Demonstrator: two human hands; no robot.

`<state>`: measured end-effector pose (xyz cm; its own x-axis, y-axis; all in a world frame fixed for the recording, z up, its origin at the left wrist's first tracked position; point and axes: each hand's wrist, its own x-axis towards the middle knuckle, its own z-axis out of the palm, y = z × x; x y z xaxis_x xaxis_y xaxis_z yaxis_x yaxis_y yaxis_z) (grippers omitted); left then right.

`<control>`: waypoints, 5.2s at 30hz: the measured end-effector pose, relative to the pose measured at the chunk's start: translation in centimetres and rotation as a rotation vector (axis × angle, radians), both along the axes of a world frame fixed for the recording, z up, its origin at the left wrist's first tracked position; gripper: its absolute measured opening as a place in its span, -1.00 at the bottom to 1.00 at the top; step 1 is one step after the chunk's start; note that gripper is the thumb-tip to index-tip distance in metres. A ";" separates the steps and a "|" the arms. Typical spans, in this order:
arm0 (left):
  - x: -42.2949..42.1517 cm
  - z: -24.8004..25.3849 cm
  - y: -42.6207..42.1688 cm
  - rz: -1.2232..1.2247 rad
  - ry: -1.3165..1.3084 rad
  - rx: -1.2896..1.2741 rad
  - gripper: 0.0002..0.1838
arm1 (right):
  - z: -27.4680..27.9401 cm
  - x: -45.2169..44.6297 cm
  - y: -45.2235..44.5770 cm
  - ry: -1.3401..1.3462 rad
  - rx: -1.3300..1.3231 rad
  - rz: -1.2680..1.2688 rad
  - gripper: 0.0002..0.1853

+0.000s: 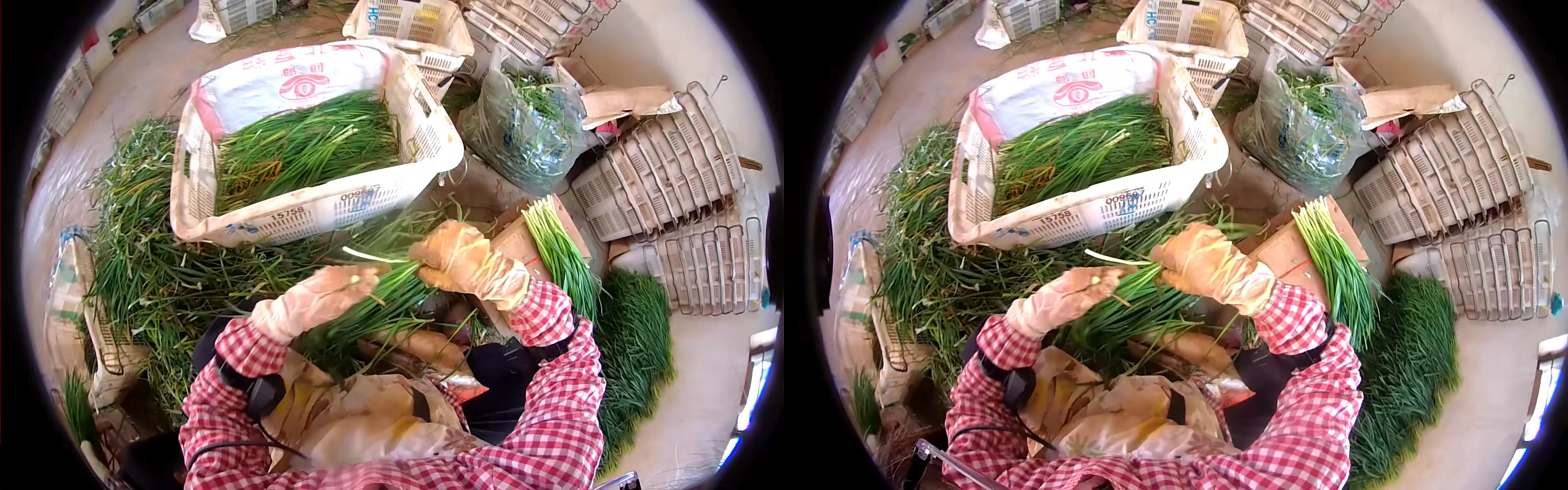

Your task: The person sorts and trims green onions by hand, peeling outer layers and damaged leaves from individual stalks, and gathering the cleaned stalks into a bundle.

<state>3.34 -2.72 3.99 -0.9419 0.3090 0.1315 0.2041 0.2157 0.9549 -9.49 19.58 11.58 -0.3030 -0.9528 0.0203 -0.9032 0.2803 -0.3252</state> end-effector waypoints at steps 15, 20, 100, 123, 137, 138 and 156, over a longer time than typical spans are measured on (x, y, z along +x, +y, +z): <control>1.0 -1.8 -6.0 -0.093 -0.535 0.457 -0.75 | -8.8 -1.2 6.9 -1.202 -0.150 -0.460 -0.74; 1.0 0.1 -7.3 0.000 -0.519 0.137 -0.75 | -8.4 -1.6 9.3 -1.281 -0.205 -0.647 -0.77; -0.3 1.9 -9.1 0.234 -0.130 0.695 -0.63 | -39.0 -3.2 7.0 -1.140 -0.371 -1.891 -0.30; -2.3 0.8 -2.4 0.167 -0.749 0.901 -0.65 | -13.5 4.2 -1.4 -1.716 -0.658 -0.431 -0.67; -0.7 -1.5 -7.0 0.718 -0.407 0.222 -0.71 | -8.4 9.2 3.1 -1.709 -0.527 -0.306 -0.72; -0.3 -2.4 -8.2 0.781 -0.333 0.209 -0.69 | -9.0 9.4 3.7 -1.715 -0.611 -0.336 -0.74; 1.1 2.5 -15.5 1.462 -0.232 -0.337 -0.81 | -29.0 5.9 9.5 -0.120 0.705 -0.450 -0.63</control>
